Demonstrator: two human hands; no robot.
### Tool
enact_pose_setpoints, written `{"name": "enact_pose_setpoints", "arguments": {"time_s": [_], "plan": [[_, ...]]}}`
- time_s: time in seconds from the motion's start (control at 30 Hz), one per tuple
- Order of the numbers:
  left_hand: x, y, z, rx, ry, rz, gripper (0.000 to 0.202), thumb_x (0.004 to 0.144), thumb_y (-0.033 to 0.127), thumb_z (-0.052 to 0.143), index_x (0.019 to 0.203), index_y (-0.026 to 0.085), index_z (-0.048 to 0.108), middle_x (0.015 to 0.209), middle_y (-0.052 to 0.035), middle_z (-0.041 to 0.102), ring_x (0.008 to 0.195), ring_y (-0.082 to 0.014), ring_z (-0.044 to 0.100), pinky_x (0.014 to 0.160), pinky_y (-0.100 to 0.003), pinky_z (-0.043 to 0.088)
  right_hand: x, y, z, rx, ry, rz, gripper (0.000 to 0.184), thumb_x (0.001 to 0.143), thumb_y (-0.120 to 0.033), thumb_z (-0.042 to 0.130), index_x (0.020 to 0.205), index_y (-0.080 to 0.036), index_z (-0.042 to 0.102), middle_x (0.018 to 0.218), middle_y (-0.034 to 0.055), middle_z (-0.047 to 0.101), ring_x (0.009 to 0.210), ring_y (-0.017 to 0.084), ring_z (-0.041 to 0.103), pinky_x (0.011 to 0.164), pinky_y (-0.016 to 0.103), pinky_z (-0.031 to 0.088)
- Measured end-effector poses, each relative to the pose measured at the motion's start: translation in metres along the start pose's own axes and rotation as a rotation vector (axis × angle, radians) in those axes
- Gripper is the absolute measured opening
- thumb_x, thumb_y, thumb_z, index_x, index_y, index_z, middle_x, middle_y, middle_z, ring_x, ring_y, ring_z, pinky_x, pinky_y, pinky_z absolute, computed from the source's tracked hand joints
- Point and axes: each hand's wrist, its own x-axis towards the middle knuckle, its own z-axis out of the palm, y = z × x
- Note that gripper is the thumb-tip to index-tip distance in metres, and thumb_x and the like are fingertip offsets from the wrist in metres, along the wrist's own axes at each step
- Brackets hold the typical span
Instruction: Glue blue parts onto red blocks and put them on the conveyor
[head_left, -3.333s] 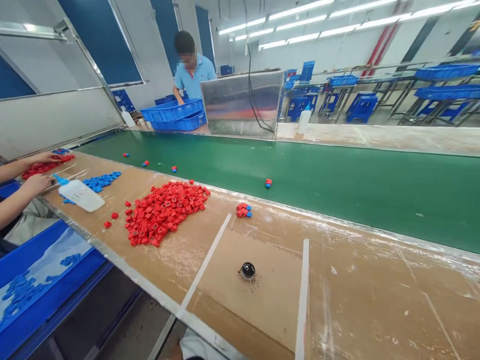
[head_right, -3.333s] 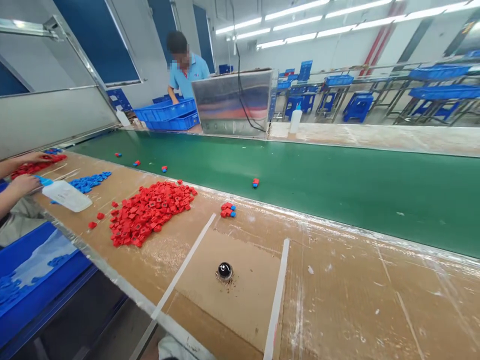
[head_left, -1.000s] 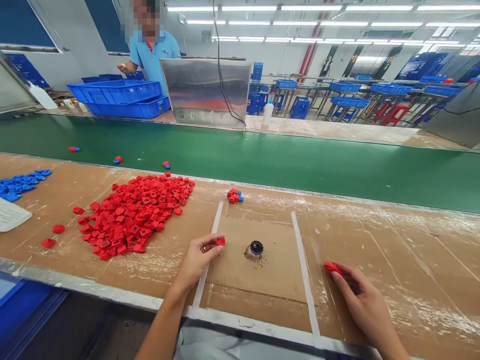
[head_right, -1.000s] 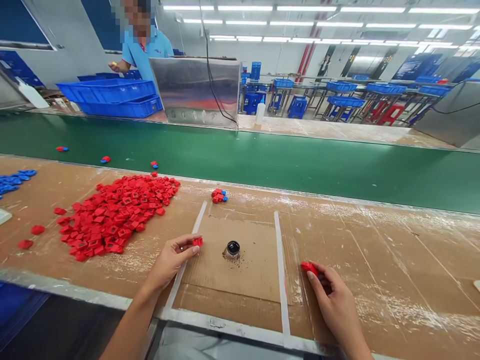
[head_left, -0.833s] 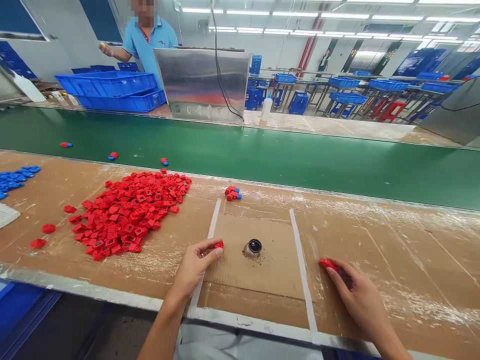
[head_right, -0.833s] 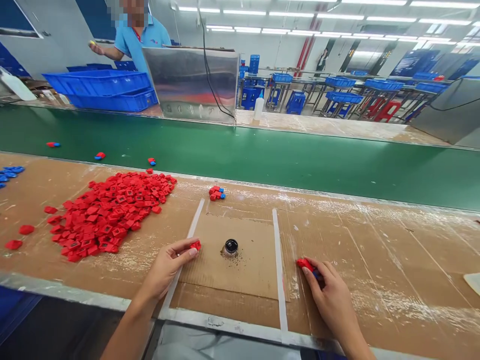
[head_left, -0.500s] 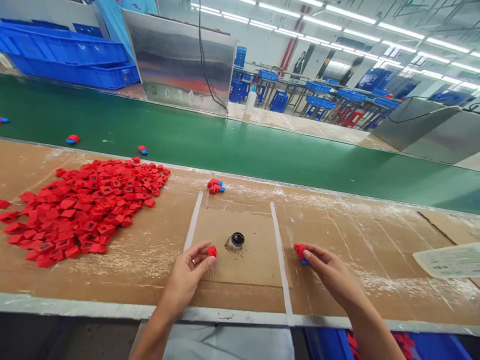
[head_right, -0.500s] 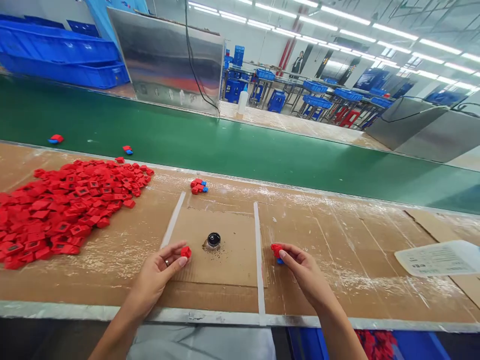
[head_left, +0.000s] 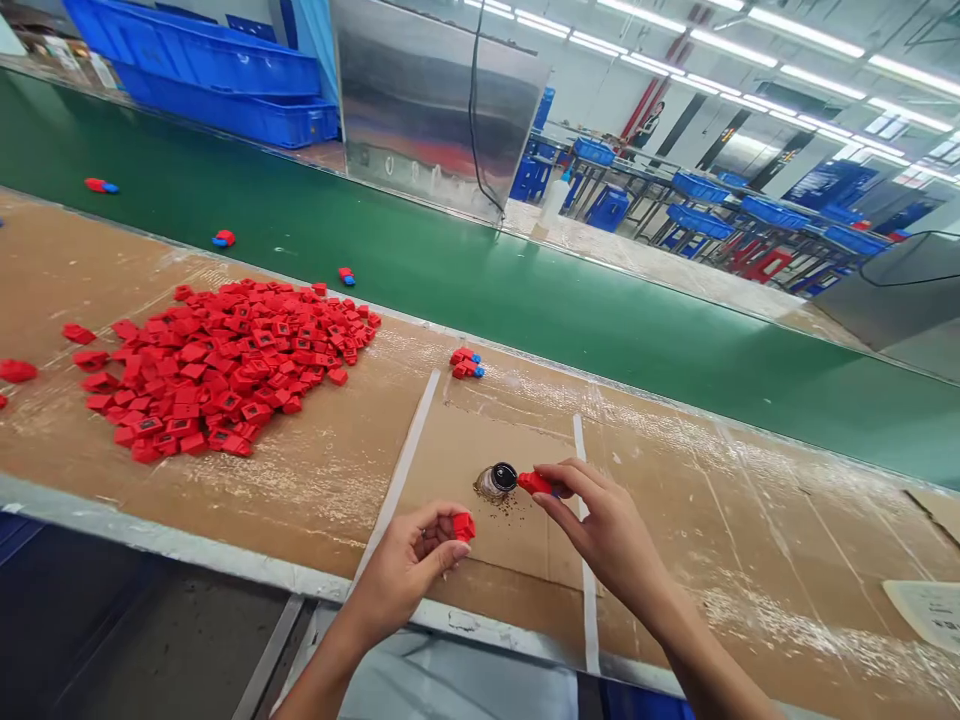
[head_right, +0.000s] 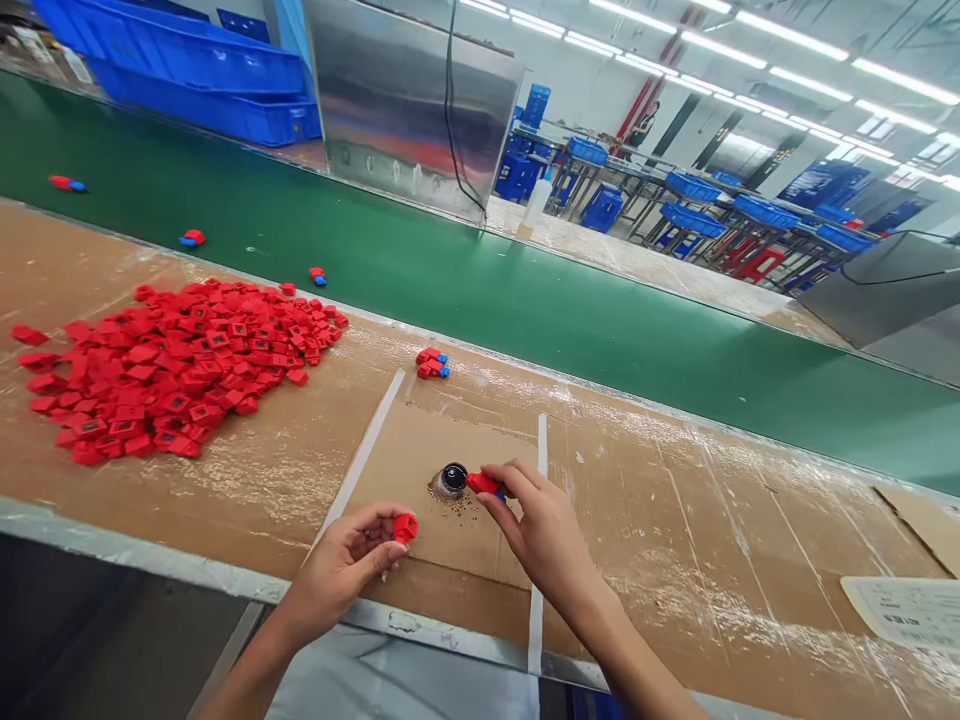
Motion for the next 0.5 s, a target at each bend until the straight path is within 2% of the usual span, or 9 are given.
{"name": "enact_pose_setpoints", "arguments": {"time_s": [0.23, 0.5], "plan": [[0.0002, 0.0022, 0.0023, 0.011, -0.010, -0.009, 0.024, 0.086, 0.033, 0.066, 0.105, 0.018, 0.064, 0.085, -0.0018, 0.059, 0.075, -0.0126, 0.053, 0.069, -0.023, 0.045, 0.0062, 0.0007, 0.0060, -0.076, -0.026, -0.080, 0.020, 0.100, -0.035, 0.050, 0.106, -0.021, 0.063, 0.096, 0.0071, 0.065, 0.082, 0.020, 0.064, 0.070, 0.030, 0.050], [-0.0002, 0.0033, 0.0031, -0.006, -0.035, -0.034, 0.025, 0.086, 0.035, 0.064, 0.103, 0.017, 0.063, 0.084, -0.0022, 0.060, 0.073, -0.0132, 0.054, 0.069, -0.024, 0.047, 0.0117, -0.0027, 0.0065, -0.128, -0.059, -0.125, 0.025, 0.101, -0.035, 0.044, 0.104, -0.022, 0.066, 0.093, 0.0083, 0.065, 0.078, 0.020, 0.064, 0.067, 0.031, 0.051]]}}
